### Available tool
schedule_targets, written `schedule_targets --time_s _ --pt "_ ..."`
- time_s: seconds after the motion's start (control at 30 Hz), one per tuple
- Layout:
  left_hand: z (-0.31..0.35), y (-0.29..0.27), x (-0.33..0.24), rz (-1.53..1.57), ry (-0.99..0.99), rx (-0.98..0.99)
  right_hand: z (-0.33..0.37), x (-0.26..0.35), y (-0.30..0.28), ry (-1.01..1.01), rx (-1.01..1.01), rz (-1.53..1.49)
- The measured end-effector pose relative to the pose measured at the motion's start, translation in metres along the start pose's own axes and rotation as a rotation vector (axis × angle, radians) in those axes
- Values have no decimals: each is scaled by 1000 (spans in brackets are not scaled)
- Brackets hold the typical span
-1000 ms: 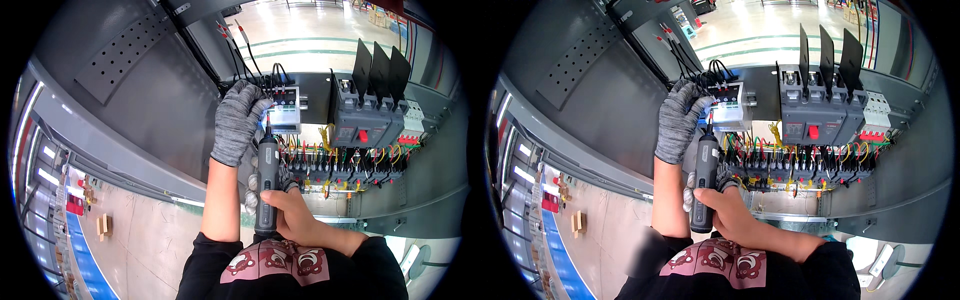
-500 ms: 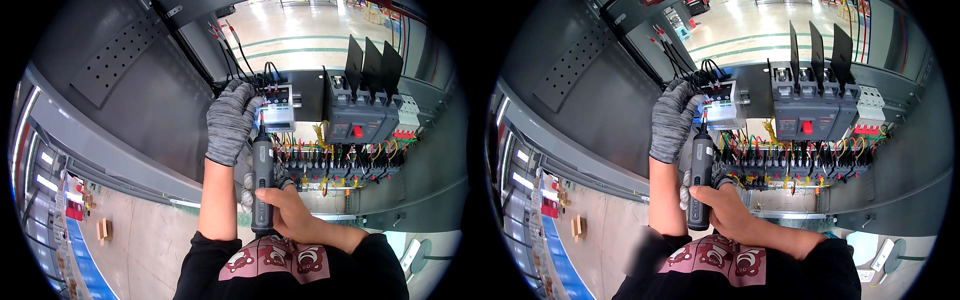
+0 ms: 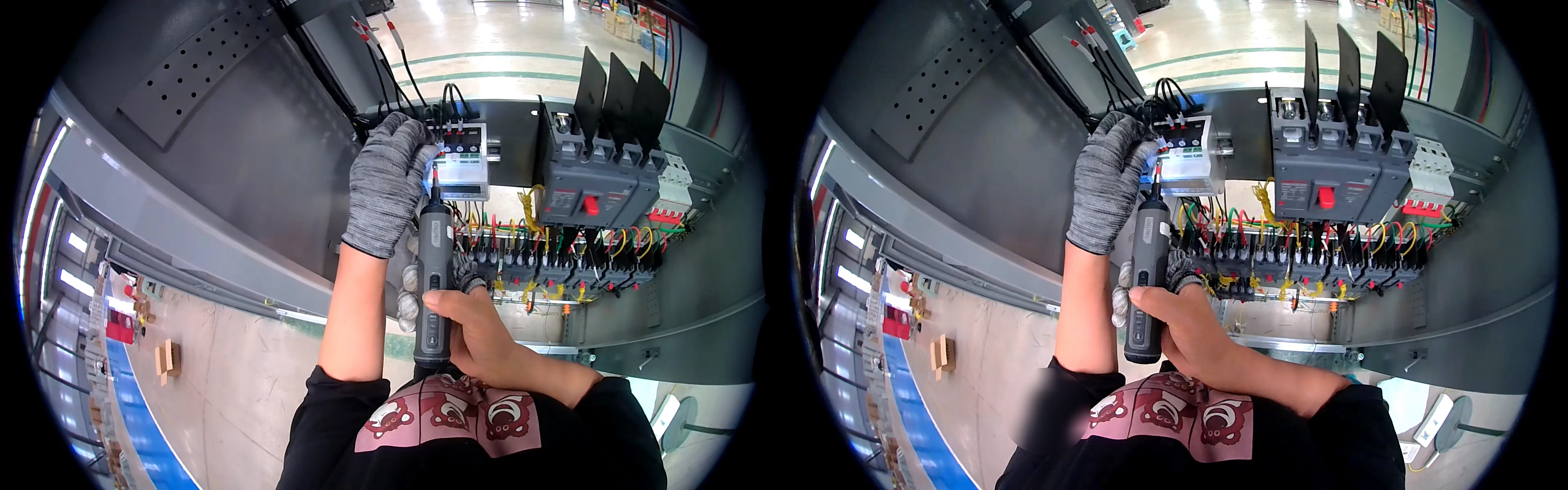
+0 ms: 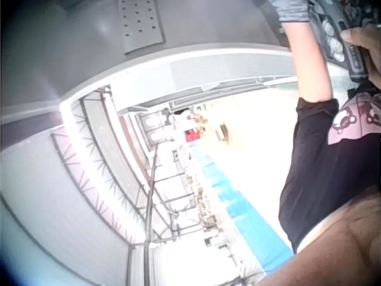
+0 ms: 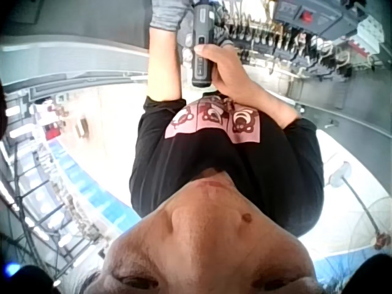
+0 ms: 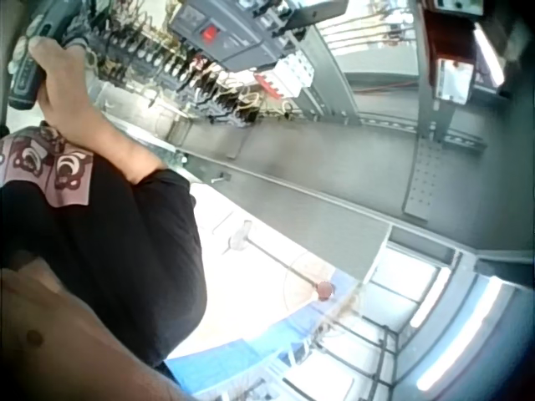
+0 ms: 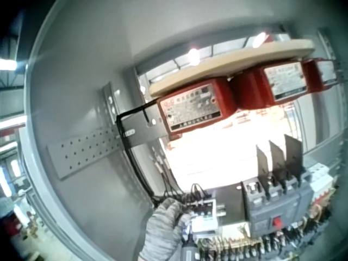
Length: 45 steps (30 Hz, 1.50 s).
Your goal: The person uses a handheld electric screwdriver to tighten screws on a terminal block inside an open electrical panel. They then switch to a manual screwdriver to adjust additional terminals and wires within the same panel.
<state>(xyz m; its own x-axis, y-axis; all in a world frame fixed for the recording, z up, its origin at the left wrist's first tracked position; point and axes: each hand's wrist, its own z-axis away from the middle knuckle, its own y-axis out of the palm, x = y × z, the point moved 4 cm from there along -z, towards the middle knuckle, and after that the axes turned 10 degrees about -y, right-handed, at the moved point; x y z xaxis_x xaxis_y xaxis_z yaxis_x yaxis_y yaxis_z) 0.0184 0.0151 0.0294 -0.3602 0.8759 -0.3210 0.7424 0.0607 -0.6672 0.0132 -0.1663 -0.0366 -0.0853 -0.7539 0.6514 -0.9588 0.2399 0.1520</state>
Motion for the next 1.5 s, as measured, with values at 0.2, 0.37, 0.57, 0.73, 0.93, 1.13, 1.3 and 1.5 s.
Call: schedule_targets --time_s 0.2,0.37,0.57,0.73,0.93,1.13,1.3,1.5 --pt "-2 -1 2 85 -15 -10 15 -21 1 162 -112 -113" --pt "-6 0 4 280 -164 108 1 -17 13 750 -473 -866" --pt "-6 7 9 280 -66 36 2 -20 17 795 -531 -827" --pt "-6 8 8 304 -76 57 4 -25 18 774 -560 -760" --pt "-5 7 8 264 -87 50 -1 -24 22 758 -557 -728" --pt "-5 3 4 208 -71 49 -9 -17 23 698 -470 -561" --pt "-5 4 4 174 -99 73 -11 -14 23 748 -466 -635" --pt "-6 2 3 164 -33 6 -6 -25 22 678 -528 -669"
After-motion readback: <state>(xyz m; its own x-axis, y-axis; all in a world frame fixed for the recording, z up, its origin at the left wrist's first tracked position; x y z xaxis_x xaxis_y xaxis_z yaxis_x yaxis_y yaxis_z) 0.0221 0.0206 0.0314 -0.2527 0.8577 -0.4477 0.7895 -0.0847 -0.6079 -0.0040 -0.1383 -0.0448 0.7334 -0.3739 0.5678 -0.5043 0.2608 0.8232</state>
